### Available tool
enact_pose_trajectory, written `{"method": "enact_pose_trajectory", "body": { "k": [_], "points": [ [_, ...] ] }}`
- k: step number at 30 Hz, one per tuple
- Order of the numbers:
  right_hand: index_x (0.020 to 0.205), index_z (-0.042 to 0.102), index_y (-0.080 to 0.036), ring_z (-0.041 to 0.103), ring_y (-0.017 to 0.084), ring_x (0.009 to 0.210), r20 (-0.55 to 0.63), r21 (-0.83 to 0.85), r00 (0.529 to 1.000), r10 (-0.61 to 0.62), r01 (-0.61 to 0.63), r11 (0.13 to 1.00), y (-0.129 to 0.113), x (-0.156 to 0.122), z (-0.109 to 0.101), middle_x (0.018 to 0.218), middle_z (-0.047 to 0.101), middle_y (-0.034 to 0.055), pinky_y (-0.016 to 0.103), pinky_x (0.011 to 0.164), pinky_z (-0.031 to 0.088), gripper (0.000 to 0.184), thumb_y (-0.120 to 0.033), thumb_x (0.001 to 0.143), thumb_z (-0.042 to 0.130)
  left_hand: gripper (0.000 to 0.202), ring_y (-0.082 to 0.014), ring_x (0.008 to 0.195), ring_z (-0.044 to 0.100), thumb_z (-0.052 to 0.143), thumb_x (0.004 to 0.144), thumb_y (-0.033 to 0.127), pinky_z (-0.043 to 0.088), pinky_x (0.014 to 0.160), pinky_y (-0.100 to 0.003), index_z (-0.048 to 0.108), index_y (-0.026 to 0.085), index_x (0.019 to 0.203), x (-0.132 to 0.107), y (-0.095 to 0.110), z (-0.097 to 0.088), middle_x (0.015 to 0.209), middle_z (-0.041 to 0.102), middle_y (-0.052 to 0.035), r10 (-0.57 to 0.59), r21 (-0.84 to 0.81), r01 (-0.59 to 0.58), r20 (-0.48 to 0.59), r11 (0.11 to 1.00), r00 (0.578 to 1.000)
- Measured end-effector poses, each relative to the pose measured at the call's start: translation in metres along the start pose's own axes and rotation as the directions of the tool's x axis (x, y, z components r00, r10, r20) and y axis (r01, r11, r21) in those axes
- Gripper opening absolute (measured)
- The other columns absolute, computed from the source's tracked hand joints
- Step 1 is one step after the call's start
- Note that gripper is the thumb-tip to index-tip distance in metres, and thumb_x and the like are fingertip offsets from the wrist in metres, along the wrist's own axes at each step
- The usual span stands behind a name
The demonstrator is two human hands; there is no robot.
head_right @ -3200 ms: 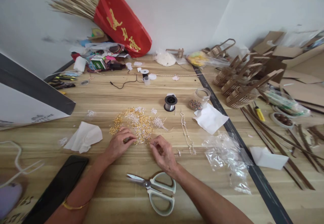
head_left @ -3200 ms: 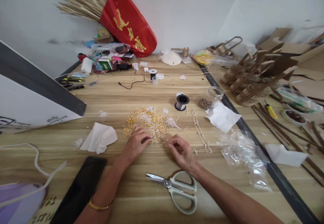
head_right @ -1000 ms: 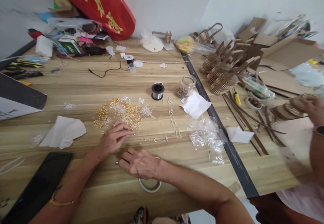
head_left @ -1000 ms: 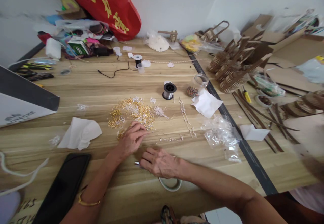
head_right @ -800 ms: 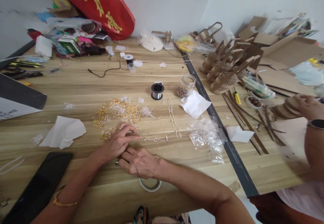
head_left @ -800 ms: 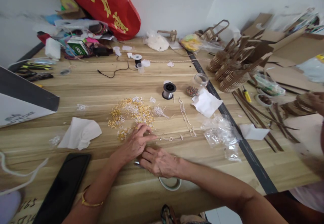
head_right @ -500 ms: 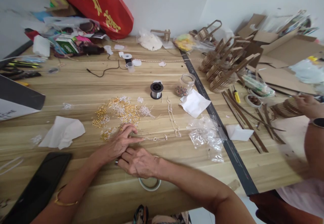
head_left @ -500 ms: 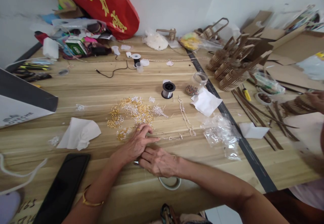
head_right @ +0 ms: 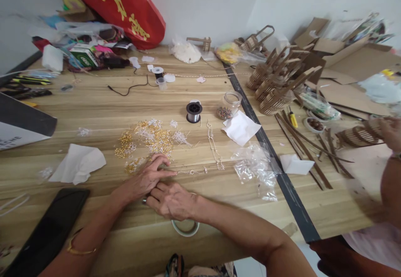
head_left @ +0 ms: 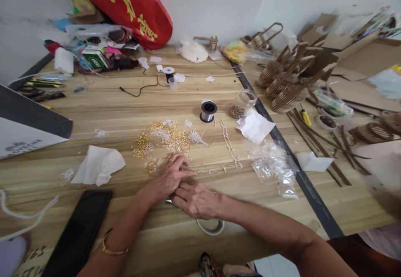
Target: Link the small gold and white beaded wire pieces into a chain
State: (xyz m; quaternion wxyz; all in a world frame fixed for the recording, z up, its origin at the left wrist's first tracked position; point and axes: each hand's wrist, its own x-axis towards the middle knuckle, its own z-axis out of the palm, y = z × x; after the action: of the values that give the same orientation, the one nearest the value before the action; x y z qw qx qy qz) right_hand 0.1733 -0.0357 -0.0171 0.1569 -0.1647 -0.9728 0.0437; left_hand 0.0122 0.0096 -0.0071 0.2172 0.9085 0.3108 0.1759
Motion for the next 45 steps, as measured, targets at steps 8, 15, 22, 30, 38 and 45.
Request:
{"method": "enact_pose_trajectory", "body": {
  "k": [8,15,22,30,38,45],
  "points": [
    [0.089,0.054,-0.012,0.052,0.020,0.084,0.008,0.008,1.000,0.000,-0.001,1.000,0.0001,0.0003,-0.0007,0.087,0.059,0.0075,0.031,0.071,0.041,0.015,-0.015,0.092,0.040,0.036,-0.0209,0.102,0.039,0.039,0.089,0.010,0.041,0.088,-0.038,0.068,0.027,0.103,-0.0013,-0.0040,0.0037,0.099,0.048,-0.0077,0.012,0.005,-0.012,-0.041,1.000,0.999],
    [0.089,0.054,-0.012,0.052,0.018,0.083,0.029,0.024,0.999,0.018,-0.018,1.000,-0.0008,0.0008,-0.0010,0.087,0.060,0.0080,0.030,0.071,0.041,0.014,-0.014,0.093,0.040,0.034,-0.0211,0.104,0.038,0.039,0.091,0.016,0.040,0.089,-0.039,0.065,0.031,0.108,-0.0008,-0.0053,0.0058,0.102,0.047,-0.0062,0.008,0.041,-0.007,-0.019,0.999,1.000],
    [0.090,0.053,-0.013,0.052,0.019,0.083,0.030,0.027,0.999,0.018,-0.019,0.999,-0.0008,0.0003,0.0010,0.088,0.059,0.0080,0.030,0.071,0.042,0.012,-0.014,0.092,0.042,0.032,-0.0210,0.104,0.037,0.043,0.090,0.016,0.038,0.090,-0.039,0.066,0.031,0.105,-0.0003,-0.0026,0.0039,0.102,0.045,-0.0058,-0.009,0.068,0.010,-0.008,0.998,1.000],
    [0.091,0.054,-0.012,0.052,0.018,0.083,0.029,0.024,0.999,0.013,-0.013,1.000,-0.0006,0.0005,0.0007,0.088,0.059,0.0086,0.031,0.072,0.042,0.012,-0.013,0.092,0.041,0.032,-0.0213,0.106,0.036,0.044,0.090,0.017,0.037,0.093,-0.039,0.064,0.032,0.110,0.0001,-0.0017,0.0035,0.104,0.045,-0.0061,-0.014,0.054,0.015,-0.026,0.998,1.000],
    [0.089,0.054,-0.012,0.052,0.019,0.082,0.035,0.026,0.999,0.018,-0.019,0.999,-0.0008,0.0014,-0.0008,0.086,0.060,0.0080,0.031,0.071,0.042,0.014,-0.013,0.092,0.040,0.029,-0.0220,0.108,0.036,0.045,0.090,0.021,0.036,0.095,-0.041,0.064,0.032,0.109,-0.0005,-0.0055,0.0070,0.108,0.045,-0.0053,-0.027,0.057,0.028,-0.015,0.998,1.000],
    [0.092,0.054,-0.012,0.052,0.019,0.085,0.042,0.035,0.999,0.019,-0.020,0.999,-0.0008,0.0012,-0.0015,0.089,0.060,0.0087,0.030,0.071,0.041,0.012,-0.013,0.091,0.042,0.034,-0.0216,0.107,0.038,0.043,0.087,0.012,0.039,0.093,-0.041,0.066,0.030,0.106,-0.0008,-0.0021,0.0036,0.107,0.048,-0.0058,-0.019,0.047,0.021,-0.049,0.999,0.999]
  ]
}}
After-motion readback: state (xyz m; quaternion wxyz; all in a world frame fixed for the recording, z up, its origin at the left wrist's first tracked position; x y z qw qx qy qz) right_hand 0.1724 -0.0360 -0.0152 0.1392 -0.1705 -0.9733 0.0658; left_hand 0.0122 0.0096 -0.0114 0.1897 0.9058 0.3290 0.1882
